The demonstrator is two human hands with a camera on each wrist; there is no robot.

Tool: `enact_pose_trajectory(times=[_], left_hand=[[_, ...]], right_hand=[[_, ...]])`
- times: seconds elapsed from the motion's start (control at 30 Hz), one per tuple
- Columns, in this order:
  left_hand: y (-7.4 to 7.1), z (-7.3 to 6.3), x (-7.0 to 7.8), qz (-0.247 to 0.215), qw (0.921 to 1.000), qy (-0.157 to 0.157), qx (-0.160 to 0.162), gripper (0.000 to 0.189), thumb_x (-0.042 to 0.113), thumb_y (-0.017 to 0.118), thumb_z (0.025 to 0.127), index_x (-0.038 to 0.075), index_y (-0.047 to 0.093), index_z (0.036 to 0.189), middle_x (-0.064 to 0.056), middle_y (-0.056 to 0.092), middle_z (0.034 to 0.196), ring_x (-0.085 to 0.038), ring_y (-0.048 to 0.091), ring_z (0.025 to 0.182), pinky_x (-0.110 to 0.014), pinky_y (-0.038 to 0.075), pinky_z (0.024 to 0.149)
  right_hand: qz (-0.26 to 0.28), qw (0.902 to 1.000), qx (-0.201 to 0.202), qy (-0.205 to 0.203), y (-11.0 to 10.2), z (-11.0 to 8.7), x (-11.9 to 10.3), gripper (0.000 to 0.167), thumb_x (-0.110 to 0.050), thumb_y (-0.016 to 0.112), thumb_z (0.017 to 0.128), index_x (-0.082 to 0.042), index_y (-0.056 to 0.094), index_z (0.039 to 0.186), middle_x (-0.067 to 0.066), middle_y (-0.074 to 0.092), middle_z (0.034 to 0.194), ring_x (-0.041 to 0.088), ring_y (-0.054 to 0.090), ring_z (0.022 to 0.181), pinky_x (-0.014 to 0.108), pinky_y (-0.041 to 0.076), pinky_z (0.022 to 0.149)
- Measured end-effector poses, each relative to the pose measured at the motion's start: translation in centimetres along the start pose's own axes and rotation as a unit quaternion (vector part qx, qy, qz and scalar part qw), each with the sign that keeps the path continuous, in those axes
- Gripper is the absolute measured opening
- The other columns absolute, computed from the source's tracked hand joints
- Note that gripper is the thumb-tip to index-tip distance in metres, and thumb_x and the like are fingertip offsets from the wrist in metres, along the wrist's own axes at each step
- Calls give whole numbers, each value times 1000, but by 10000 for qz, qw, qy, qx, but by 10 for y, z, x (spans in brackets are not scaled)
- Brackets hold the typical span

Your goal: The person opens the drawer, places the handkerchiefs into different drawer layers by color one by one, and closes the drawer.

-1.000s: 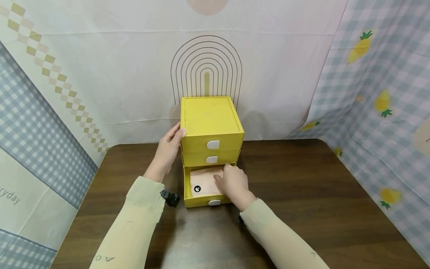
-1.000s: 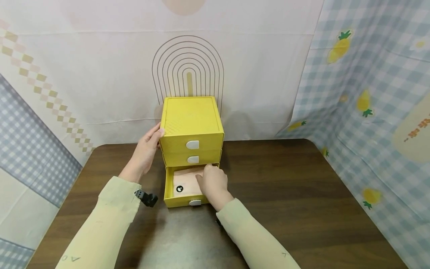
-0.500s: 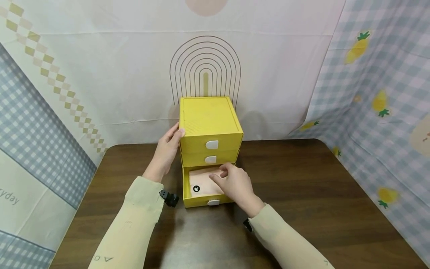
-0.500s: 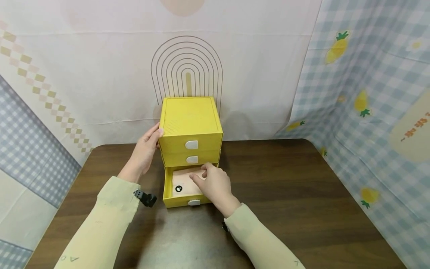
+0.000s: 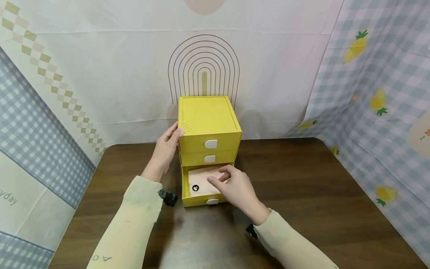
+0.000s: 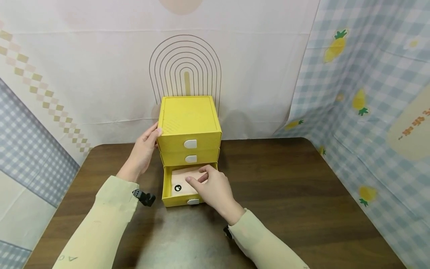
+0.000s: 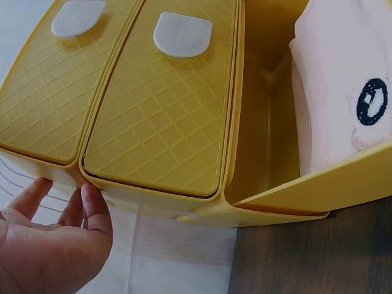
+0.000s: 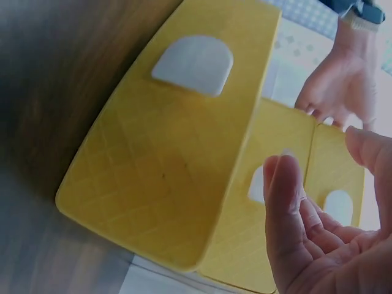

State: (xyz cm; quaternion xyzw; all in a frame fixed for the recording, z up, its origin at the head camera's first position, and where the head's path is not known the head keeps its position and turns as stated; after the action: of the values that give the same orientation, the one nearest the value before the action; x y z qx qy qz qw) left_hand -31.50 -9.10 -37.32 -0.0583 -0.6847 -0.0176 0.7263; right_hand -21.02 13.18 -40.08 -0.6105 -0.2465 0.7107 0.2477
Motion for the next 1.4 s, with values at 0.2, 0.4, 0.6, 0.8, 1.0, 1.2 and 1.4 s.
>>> enact_pose_trajectory(times=[0.2,0.4,0.6,0.8,1.0,1.2,1.4], left_hand=[[0,0,2,23,10000,46,-9,66,62,53,91,38,34,149,4,30,154,-16,29,139,-40,30,111],[-1,0,1,32,10000,33,-27,66,62,53,91,37,34,150,4,28,155,-16,29,139,-40,30,111],[-1,1,-1,-10,10000,46,-51,66,60,53,92,36,33,150,3,28,155,-16,28,140,-40,29,111],[0,2,-1,-36,10000,51,-78,66,60,53,92,37,33,150,5,27,156,-15,27,140,-39,29,112],[-2,4,-3,-68,9999,67,-37,68,61,55,90,36,34,150,4,28,155,-15,28,139,-39,29,111],[-2,5,-4,-78,9999,78,-44,68,61,55,90,36,34,150,4,29,155,-15,28,140,-39,28,112],[-1,4,-3,-53,10000,69,-21,68,62,55,90,36,35,150,4,30,155,-15,29,139,-39,29,111]], right_hand=[[166,9992,-350,104,3,-15,0,48,-59,71,79,-15,67,97,-8,65,78,9,61,66,31,51,59],[191,9967,-760,231,11,-24,8,45,-61,69,80,-16,65,85,-8,64,70,12,59,60,32,50,56],[352,9924,-1093,452,20,-32,19,49,-62,68,80,-13,65,82,-2,64,65,15,58,52,34,50,50],[450,9885,-1315,592,26,-38,29,50,-61,68,80,-11,66,79,2,64,61,18,59,48,35,51,47],[590,9827,-1580,766,33,-40,36,51,-59,66,84,-8,69,79,6,66,63,20,60,48,36,52,46],[800,9777,-1702,933,37,-40,42,50,-53,64,88,-5,69,75,7,67,65,19,60,49,38,54,47],[918,9745,-1752,1056,42,-38,48,49,-51,64,90,-5,70,74,8,67,65,19,60,49,38,55,47]])
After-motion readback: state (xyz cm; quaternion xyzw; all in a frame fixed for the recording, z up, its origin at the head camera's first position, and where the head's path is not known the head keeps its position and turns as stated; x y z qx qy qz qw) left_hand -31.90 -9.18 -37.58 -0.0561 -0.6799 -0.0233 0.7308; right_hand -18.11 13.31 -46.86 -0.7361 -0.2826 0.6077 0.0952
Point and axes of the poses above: each hand's wrist, its own z-axis towards the middle knuckle, its own y-axis out of the palm, x = y × z, the point moved 4 cm from there along z, towards the middle knuckle
